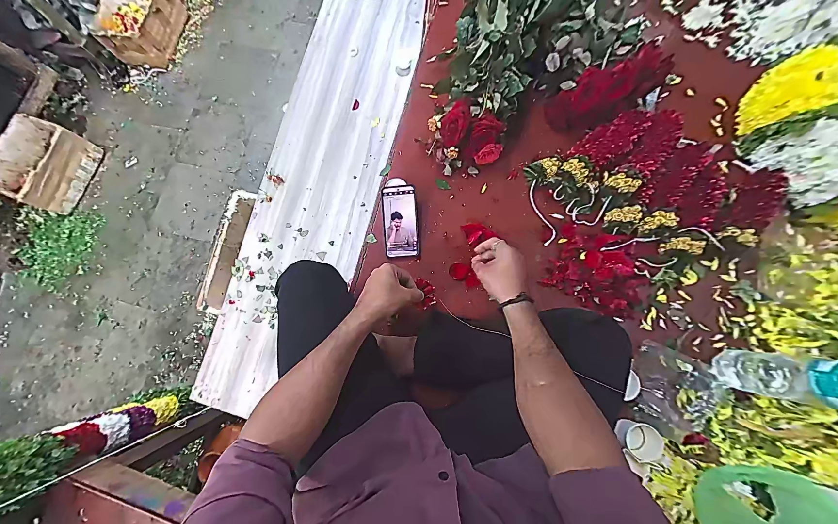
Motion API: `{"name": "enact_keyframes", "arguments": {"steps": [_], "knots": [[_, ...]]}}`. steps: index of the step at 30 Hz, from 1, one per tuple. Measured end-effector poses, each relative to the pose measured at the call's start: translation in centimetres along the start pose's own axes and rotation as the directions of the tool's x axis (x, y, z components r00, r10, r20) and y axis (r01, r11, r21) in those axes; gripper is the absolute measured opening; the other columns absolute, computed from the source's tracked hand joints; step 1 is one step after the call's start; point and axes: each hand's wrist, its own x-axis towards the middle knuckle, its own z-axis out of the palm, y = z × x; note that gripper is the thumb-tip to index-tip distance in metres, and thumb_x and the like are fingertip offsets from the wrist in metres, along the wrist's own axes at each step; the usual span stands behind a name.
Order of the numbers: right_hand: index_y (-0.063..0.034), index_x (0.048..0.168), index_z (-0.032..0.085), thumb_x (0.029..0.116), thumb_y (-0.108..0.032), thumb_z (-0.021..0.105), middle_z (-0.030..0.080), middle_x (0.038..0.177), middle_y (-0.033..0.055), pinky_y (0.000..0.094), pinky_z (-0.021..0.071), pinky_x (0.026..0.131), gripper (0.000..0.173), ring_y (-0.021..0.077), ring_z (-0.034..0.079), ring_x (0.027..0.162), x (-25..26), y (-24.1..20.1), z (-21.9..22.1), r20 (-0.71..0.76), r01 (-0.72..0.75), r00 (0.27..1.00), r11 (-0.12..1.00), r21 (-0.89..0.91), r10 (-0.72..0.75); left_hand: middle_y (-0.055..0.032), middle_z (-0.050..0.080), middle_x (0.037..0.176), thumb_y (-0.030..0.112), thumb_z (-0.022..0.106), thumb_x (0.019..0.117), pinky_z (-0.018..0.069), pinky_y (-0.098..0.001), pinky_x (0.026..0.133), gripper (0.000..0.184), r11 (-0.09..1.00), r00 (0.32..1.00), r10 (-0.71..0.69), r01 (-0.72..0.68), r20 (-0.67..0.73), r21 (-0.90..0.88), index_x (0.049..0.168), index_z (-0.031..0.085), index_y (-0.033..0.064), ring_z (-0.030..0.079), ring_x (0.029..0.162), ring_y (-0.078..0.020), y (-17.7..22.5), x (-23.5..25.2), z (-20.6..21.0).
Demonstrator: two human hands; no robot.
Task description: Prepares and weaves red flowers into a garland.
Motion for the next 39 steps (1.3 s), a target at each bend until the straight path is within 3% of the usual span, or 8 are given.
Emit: {"name": "enact_keyframes", "arguments": {"steps": [3,7,10,12,17,23,34,39], "knots": [[-0.0152,0.116,0.073,0.0831,-0.007,0.075,0.072,0.119,0.0075,0.0631,0.0538,0.09,0.034,0.0344,0.065,0.116,-0.2,-0.5,2.1,0.131,0.269,0.961,0.933,-0.238,-0.244,-0.0042,0.069,0.072,0.031,0.081,0.0851,0.054,-0.0464,0.064,0.02,1.0,0.999,0.014,-0.015,0.041,0.021,0.08,0.075,0.0126,0.065,0.065,-0.0184,0.3,0.0,0.2],[-0.0186,0.112,0.076,0.0816,-0.008,0.074,0.071,0.115,0.0086,0.059,0.0541,0.086,0.032,0.033,0.066,0.109,0.5,-1.0,4.6,0.209,0.31,0.946,0.874,-0.375,-0.246,-0.0036,0.071,0.075,0.032,0.08,0.0836,0.0563,-0.0461,0.068,0.019,0.999,0.998,-0.005,0.003,0.067,0.038,0.082,0.076,0.0126,0.067,0.069,-0.0176,0.0,-0.2,0.4],[-0.0149,0.115,0.076,0.0903,-0.007,0.067,0.071,0.111,0.0115,0.0606,0.0552,0.081,0.027,0.0327,0.069,0.097,0.2,-1.2,2.1,0.109,0.144,0.985,0.987,-0.068,-0.136,-0.0041,0.071,0.076,0.031,0.08,0.0834,0.0562,-0.0459,0.069,0.02,0.999,0.997,-0.041,0.04,0.058,0.017,0.084,0.076,0.0119,0.067,0.07,-0.0177,0.0,-0.4,-0.1],[-0.0124,0.119,0.074,0.0962,-0.008,0.066,0.072,0.101,0.0094,0.0441,0.0595,0.066,0.025,0.0224,0.069,0.077,-0.7,-1.2,-0.1,0.129,-0.002,0.991,0.962,0.272,-0.034,-0.0045,0.071,0.075,0.031,0.081,0.084,0.0561,-0.0469,0.068,0.02,0.999,0.998,-0.031,0.031,0.056,0.01,0.083,0.076,0.0115,0.067,0.069,-0.0182,0.0,-0.4,-0.1],[-0.0064,0.116,0.067,0.0975,-0.005,0.064,0.074,0.095,0.0112,0.0336,0.0616,0.058,0.019,0.0202,0.073,0.072,-4.6,-2.8,-4.3,0.206,-0.239,0.971,0.543,0.805,0.122,-0.004,0.07,0.074,0.032,0.081,0.0828,0.0553,-0.0493,0.068,0.021,0.999,0.998,0.0,-0.003,0.068,0.049,0.079,0.075,0.0125,0.067,0.07,-0.0197,0.2,0.4,0.2],[-0.0073,0.119,0.071,0.0956,-0.004,0.066,0.07,0.089,0.0062,0.023,0.0461,0.044,0.024,0.0096,0.056,0.055,-5.3,-2.3,-2.7,0.127,-0.159,0.987,0.521,0.839,0.097,-0.0043,0.07,0.073,0.032,0.081,0.0829,0.0545,-0.0488,0.066,0.021,0.996,0.996,-0.043,0.036,0.083,0.077,0.079,0.075,0.0127,0.066,0.068,-0.0195,0.1,0.4,0.4],[-0.0038,0.102,0.074,0.094,0.003,0.059,0.074,0.091,0.009,0.027,0.0538,0.049,0.019,0.0144,0.065,0.061,-4.9,-1.8,-2.4,0.035,-0.028,0.999,0.522,0.852,-0.003,-0.0044,0.071,0.074,0.033,0.08,0.0836,0.0556,-0.0479,0.068,0.022,0.994,0.994,-0.077,0.07,0.082,0.083,0.081,0.075,0.0113,0.067,0.069,-0.0188,0.2,0.5,0.5],[-0.001,0.108,0.074,0.089,0.009,0.057,0.074,0.094,0.0128,0.0293,0.0549,0.052,0.027,0.017,0.065,0.063,-4.9,-1.7,-2.4,0.05,-0.02,0.998,0.529,0.848,-0.042,-0.0048,0.07,0.075,0.034,0.08,0.0834,0.0552,-0.0482,0.069,0.023,0.993,0.995,-0.076,0.068,0.072,0.099,0.081,0.074,0.0116,0.067,0.07,-0.019,0.2,0.5,0.5]]}}
